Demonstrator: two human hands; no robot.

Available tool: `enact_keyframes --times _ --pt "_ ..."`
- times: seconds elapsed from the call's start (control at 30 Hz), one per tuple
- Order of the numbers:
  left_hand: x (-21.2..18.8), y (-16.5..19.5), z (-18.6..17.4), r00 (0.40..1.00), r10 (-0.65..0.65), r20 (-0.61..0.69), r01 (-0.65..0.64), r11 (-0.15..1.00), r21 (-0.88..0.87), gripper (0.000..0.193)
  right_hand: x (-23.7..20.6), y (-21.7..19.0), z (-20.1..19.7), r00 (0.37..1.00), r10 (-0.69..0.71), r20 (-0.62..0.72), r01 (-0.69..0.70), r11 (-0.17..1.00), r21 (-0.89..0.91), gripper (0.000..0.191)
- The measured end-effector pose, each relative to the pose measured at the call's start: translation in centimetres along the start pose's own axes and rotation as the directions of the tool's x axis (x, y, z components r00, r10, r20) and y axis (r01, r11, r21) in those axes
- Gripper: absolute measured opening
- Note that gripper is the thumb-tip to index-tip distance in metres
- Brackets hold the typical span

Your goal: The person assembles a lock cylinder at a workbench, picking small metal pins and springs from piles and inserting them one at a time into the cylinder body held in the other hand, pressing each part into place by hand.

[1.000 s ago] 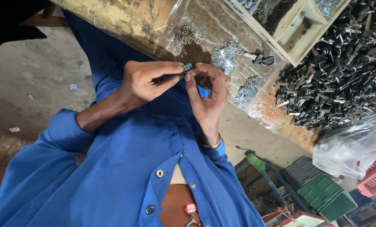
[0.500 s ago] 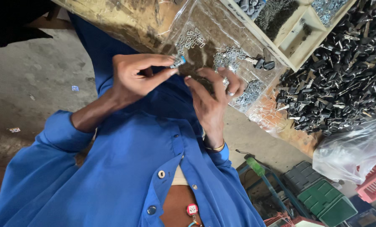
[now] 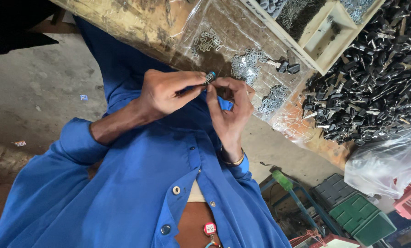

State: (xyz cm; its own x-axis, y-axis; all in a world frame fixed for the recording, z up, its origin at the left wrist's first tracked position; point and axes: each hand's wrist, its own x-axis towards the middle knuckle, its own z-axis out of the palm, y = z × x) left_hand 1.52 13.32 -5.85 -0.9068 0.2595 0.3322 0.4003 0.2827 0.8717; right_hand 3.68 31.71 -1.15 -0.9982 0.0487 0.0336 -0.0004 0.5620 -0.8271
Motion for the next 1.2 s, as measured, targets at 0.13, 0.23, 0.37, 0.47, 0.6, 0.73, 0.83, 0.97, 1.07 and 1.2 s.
enact_keyframes --times 0.13,0.23,0.37,0.47,0.6,0.73,0.83,0.97,1.07,1.2 --pt "0.3 0.0 0.1 0.991 0.131 0.040 -0.134 0.986 0.100 0.021 0.6 0.1 -1.2 0.999 0.020 0.034 -0.015 0.992 -0.129 0.034" --pt "1.1 0.1 0.0 0.984 0.166 0.061 -0.162 0.985 -0.065 0.020 1.4 0.9 -3.5 0.982 -0.073 0.177 0.101 0.982 -0.159 0.034" --pt "2.6 0.7 0.5 0.947 0.268 0.176 -0.237 0.955 -0.177 0.026 2.1 2.4 -6.0 0.940 -0.102 0.325 0.086 0.994 0.063 0.027" --pt "3.6 1.3 1.2 0.922 0.307 0.234 -0.260 0.942 -0.211 0.033 2.4 3.1 -7.3 0.932 -0.127 0.339 0.108 0.991 0.075 0.030" --pt "4.3 2.0 1.8 0.943 0.308 0.122 -0.271 0.929 -0.251 0.036 3.6 4.1 -8.6 0.961 -0.234 -0.149 0.030 0.622 -0.782 0.037" --pt "4.5 2.8 1.6 0.974 0.213 0.080 -0.192 0.958 -0.214 0.034 4.3 5.5 -10.0 0.969 -0.141 -0.202 0.048 0.913 -0.404 0.029" --pt "4.6 3.2 1.6 0.986 0.148 0.081 -0.128 0.969 -0.210 0.033 3.4 6.4 -10.5 0.952 -0.084 -0.294 0.198 0.902 0.383 0.019" --pt "4.7 3.5 2.0 0.990 0.113 0.085 -0.090 0.966 -0.244 0.033 1.7 7.2 -9.6 0.980 0.024 -0.200 0.188 0.245 0.951 0.013" --pt "4.5 3.6 2.3 0.991 0.098 0.093 -0.069 0.957 -0.281 0.032 -0.2 7.0 -8.5 0.993 0.086 -0.082 0.034 0.458 0.888 0.016" --pt "4.3 3.6 2.4 0.992 0.081 0.095 -0.051 0.957 -0.286 0.032 -1.2 5.6 -7.7 0.994 0.107 -0.027 -0.063 0.752 0.656 0.022"
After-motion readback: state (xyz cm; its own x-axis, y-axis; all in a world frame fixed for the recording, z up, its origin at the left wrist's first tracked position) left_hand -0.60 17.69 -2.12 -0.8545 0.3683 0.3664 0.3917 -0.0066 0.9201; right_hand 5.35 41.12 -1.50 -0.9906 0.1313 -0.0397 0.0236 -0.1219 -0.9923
